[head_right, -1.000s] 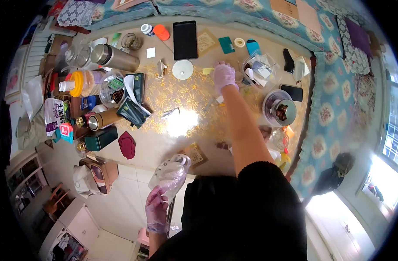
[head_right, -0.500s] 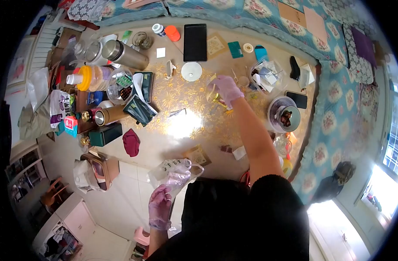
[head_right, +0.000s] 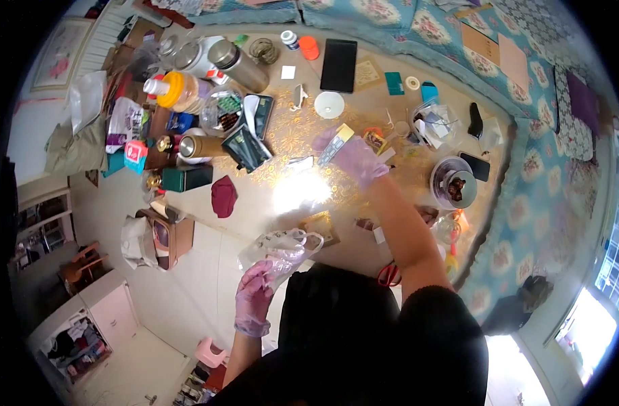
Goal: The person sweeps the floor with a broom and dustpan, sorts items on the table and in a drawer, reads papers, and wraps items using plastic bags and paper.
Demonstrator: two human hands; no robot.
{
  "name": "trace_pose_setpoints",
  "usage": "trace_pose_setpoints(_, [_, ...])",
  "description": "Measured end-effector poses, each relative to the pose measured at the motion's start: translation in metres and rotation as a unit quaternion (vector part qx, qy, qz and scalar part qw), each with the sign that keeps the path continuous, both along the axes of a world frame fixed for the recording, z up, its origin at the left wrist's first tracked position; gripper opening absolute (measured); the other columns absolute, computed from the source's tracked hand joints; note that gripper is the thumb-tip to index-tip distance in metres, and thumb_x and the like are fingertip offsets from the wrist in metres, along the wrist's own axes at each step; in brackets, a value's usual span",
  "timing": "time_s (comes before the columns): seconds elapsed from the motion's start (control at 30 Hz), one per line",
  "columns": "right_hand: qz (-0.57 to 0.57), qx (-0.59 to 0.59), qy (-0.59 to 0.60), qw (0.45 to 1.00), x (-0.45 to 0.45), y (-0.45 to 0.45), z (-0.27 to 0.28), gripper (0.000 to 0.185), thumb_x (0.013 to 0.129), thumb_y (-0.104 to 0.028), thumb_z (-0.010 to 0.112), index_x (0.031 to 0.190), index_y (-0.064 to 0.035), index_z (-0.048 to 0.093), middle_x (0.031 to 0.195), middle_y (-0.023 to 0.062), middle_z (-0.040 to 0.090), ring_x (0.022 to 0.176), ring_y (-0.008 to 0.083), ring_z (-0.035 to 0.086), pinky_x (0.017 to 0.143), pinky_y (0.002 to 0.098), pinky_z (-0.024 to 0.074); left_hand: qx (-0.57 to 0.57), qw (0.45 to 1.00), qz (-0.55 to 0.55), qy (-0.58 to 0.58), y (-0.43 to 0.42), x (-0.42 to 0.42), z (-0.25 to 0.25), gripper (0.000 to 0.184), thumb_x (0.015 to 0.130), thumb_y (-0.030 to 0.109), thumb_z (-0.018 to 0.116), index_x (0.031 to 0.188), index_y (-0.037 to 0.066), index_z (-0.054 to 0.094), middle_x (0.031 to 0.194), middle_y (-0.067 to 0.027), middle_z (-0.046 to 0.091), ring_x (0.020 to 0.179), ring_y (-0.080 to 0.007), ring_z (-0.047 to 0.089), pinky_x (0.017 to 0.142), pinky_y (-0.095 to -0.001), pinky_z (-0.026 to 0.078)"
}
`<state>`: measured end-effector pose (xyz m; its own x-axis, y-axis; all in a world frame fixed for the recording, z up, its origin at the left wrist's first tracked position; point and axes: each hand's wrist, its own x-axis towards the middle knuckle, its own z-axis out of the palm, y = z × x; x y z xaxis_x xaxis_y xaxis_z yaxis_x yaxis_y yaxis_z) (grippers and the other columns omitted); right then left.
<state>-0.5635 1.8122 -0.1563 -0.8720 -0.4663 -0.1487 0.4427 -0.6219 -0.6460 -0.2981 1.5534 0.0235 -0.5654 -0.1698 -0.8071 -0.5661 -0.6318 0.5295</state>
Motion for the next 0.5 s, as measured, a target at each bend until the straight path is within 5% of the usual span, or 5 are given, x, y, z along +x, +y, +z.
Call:
trace_pose_setpoints(0.07, [0.057,-0.261,-0.068,0.961,0.014,-0.016,0.023,0.019,0.093,-0.009,0.051,0.110,-0.0018,0.051,0.108,0.0110,0.058,0.103,0.0255,0.057,0.097,0.0386,0.0450,-0.003,1.000,-0.004,0.015,0.002,0.000,0.008,0.033,0.083,0.006,0.062,0.116,0.003,0.060,0.113,-0.0056,0.064,0.086,-0.0114,0.058,0.061,-0.0202,0.043])
trace_pose_setpoints(0.3, [0.081,-0.251,-0.167,0.950,0.056,-0.025,0.014,0.027,0.094,-0.015,0.047,0.117,-0.0010,0.050,0.116,0.0152,0.057,0.106,0.0319,0.056,0.099,0.0420,0.0428,0.027,0.998,-0.001,0.060,-0.003,0.020,0.015,0.032,0.084,0.005,0.059,0.116,0.003,0.059,0.113,-0.0065,0.064,0.085,-0.0119,0.059,0.062,-0.0205,0.044])
trace_pose_setpoints(0.4, [0.058,0.149,0.035,0.987,0.073,-0.016,0.002,0.035,0.096,-0.021,0.039,0.122,0.0010,0.048,0.116,0.0155,0.059,0.104,0.0329,0.058,0.097,0.0424,0.0446,0.027,0.998,0.000,0.060,-0.007,0.028,0.016,0.033,0.084,0.004,0.058,0.116,0.003,0.059,0.113,-0.0071,0.064,0.085,-0.0126,0.059,0.062,-0.0209,0.044])
trace_pose_setpoints(0.47, [-0.032,0.007,-0.324,0.946,0.076,-0.011,-0.019,0.043,0.098,-0.026,0.033,0.127,0.0025,0.045,0.118,0.0168,0.059,0.089,0.0296,0.061,0.085,0.0395,0.0513,0.022,0.999,0.011,0.041,-0.008,0.033,0.019,0.034,0.082,0.004,0.059,0.116,0.003,0.059,0.111,-0.0076,0.064,0.084,-0.0132,0.059,0.061,-0.0216,0.044])
trace_pose_setpoints(0.5, [-0.031,0.007,-0.321,0.946,0.075,-0.009,-0.030,0.043,0.098,-0.026,0.033,0.127,0.0025,0.045,0.118,0.0168,0.059,0.089,0.0296,0.061,0.085,0.0395,0.0513,0.022,0.999,0.011,0.043,-0.009,0.037,0.018,0.034,0.082,0.004,0.059,0.116,0.003,0.059,0.111,-0.0076,0.064,0.084,-0.0132,0.059,0.061,-0.0216,0.044])
